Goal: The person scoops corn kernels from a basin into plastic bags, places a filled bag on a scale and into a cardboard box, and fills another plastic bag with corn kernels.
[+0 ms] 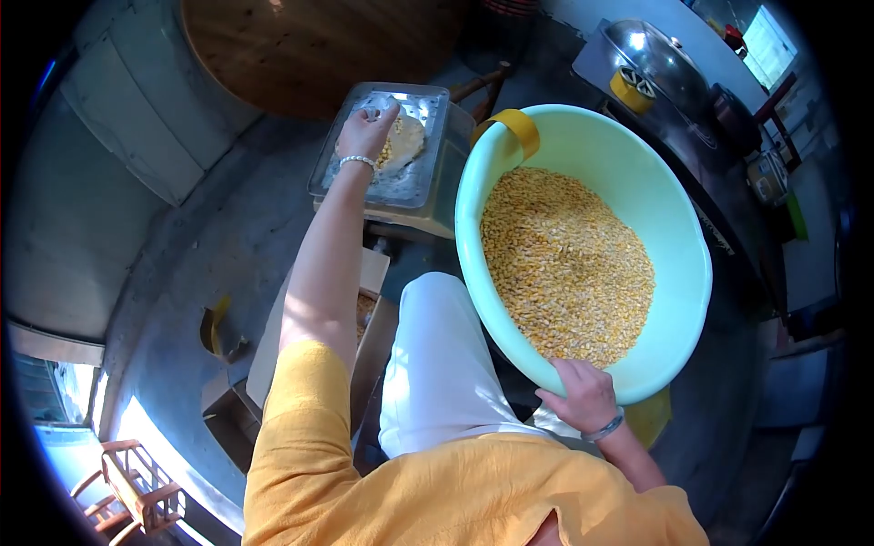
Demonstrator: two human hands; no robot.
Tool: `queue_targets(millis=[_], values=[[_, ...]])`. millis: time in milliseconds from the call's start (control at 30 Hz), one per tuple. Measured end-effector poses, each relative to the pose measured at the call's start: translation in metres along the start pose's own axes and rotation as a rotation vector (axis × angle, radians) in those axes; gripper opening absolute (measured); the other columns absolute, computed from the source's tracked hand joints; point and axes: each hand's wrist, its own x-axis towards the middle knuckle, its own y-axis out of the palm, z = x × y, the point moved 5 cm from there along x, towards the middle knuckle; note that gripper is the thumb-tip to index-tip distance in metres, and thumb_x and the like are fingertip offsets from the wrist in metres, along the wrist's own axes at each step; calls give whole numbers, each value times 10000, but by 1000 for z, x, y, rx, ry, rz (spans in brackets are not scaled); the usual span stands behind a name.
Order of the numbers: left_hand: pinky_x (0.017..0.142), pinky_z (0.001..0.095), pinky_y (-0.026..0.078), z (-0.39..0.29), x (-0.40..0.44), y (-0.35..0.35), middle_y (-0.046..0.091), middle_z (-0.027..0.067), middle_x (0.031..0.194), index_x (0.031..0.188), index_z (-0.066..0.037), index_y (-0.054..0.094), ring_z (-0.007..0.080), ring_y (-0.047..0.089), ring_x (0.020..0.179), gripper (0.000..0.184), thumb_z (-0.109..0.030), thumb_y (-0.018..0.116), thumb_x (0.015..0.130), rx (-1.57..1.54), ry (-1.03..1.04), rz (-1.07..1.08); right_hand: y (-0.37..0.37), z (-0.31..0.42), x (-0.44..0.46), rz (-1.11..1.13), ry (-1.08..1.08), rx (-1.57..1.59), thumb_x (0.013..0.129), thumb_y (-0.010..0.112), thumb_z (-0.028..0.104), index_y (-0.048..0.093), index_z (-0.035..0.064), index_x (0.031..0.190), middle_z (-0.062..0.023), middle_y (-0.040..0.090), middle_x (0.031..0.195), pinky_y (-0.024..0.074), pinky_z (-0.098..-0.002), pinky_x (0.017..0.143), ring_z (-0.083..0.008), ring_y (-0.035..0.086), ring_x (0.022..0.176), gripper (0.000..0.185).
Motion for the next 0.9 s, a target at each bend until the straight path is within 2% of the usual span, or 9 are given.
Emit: queue_targets(millis=[33, 133, 233, 333, 433, 567, 700, 800, 900], values=[[740, 339, 467, -10, -7, 1, 655, 160, 885, 892, -13, 640, 268, 625, 841, 491, -463, 675, 700, -24, 6, 22, 0, 0, 0, -4, -3, -5, 648, 726, 284, 571, 43, 1014, -100, 598, 808, 462, -373, 608, -271, 583, 725, 464], [744, 348, 467, -23, -10, 8, 657, 153, 867, 892, -6, 635, 277, 626, 842, 453, -414, 673, 699, 134, 63, 41, -2, 1, -1, -10, -5, -16, 651, 724, 283, 570, 45, 1016, -99, 597, 814, 463, -370, 609, -269, 583, 730, 463], [701, 345, 471, -16, -8, 13, 658, 133, 800, 853, 2, 636, 266, 626, 758, 385, -344, 671, 687, 77, 90, 17, -2, 1, 0, -4, -4, -17, 653, 723, 281, 569, 45, 1017, -100, 598, 822, 464, -366, 613, -267, 583, 735, 461], [637, 321, 468, -5, -18, 10, 649, 109, 712, 781, 3, 642, 218, 611, 648, 279, -260, 657, 689, 6, 41, 87, 0, 0, 0, -7, -9, -14, 655, 722, 279, 568, 42, 1015, -101, 600, 830, 467, -363, 618, -268, 584, 739, 458], [592, 284, 453, 13, -11, 14, 639, 86, 664, 714, -2, 643, 159, 584, 586, 206, -207, 651, 695, -287, 13, 98, -2, 2, 2, -3, -14, -7, 655, 722, 276, 567, 37, 1013, -103, 602, 834, 469, -364, 622, -270, 585, 742, 457], [590, 244, 435, 7, -3, 9, 644, 53, 711, 781, 2, 664, 107, 565, 616, 129, -119, 676, 739, -378, -4, 117, -1, 1, 2, -2, -14, 0, 651, 724, 273, 566, 33, 1009, -106, 600, 834, 469, -366, 623, -274, 583, 742, 459], [626, 256, 457, -4, 0, 2, 649, 75, 738, 770, 25, 634, 131, 597, 652, 169, -119, 698, 709, -478, -93, 138, -1, 1, 2, -4, -13, -7, 649, 731, 281, 564, 31, 1005, -110, 598, 834, 467, -369, 621, -280, 581, 738, 466], [501, 216, 354, -7, 1, 2, 615, 24, 678, 743, -26, 645, 65, 468, 536, 103, -122, 681, 755, -542, -119, 95, -4, 2, 2, 10, -24, -8, 654, 700, 206, 556, 32, 1038, -110, 602, 847, 466, -369, 617, -272, 582, 735, 445], [498, 213, 346, -10, -4, 1, 604, 19, 674, 745, -28, 647, 67, 462, 538, 103, -126, 671, 766, -560, -126, 119, 0, 3, 1, -5, -79, -144, 666, 619, 111, 543, 34, 1081, -104, 605, 855, 468, -362, 618, -251, 585, 731, 429]])
